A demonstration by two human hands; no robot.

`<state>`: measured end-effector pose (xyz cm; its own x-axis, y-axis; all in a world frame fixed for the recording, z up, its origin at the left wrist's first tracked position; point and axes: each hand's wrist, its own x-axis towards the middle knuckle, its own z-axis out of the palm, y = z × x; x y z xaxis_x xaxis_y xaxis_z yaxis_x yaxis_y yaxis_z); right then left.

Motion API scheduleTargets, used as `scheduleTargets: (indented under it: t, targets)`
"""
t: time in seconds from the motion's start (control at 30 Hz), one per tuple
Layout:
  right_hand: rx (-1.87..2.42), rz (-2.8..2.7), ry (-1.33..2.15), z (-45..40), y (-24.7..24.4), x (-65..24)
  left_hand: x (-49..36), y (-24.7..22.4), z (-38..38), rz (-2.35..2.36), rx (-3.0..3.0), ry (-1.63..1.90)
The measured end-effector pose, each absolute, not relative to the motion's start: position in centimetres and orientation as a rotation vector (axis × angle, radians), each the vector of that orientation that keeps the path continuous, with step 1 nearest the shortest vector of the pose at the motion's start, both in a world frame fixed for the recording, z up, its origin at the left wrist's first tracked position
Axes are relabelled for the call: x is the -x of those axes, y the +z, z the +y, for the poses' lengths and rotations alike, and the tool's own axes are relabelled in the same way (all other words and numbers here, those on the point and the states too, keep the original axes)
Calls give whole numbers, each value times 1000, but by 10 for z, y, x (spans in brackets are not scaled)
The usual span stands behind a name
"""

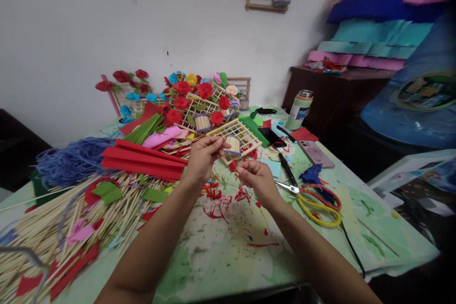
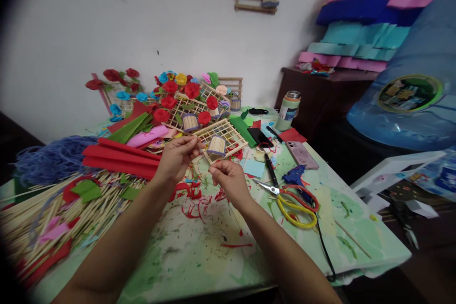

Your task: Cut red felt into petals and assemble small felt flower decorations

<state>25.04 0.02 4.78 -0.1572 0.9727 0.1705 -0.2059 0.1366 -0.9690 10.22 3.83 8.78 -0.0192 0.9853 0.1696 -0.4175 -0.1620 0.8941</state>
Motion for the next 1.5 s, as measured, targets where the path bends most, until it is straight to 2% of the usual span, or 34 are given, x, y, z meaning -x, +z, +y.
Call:
scheduleTargets:
  t: [0.5,1.2,1.5]
  targets:
    - [862,-1272,1312,2,46,-249,-101,87,39,720,-949,1361]
    - [844,-1390,1323,2,43,-250,-105,82,38,735,-968,1400]
    - [835,-1369,1362,0,45,-246,-93,86,49,748,-843,1625]
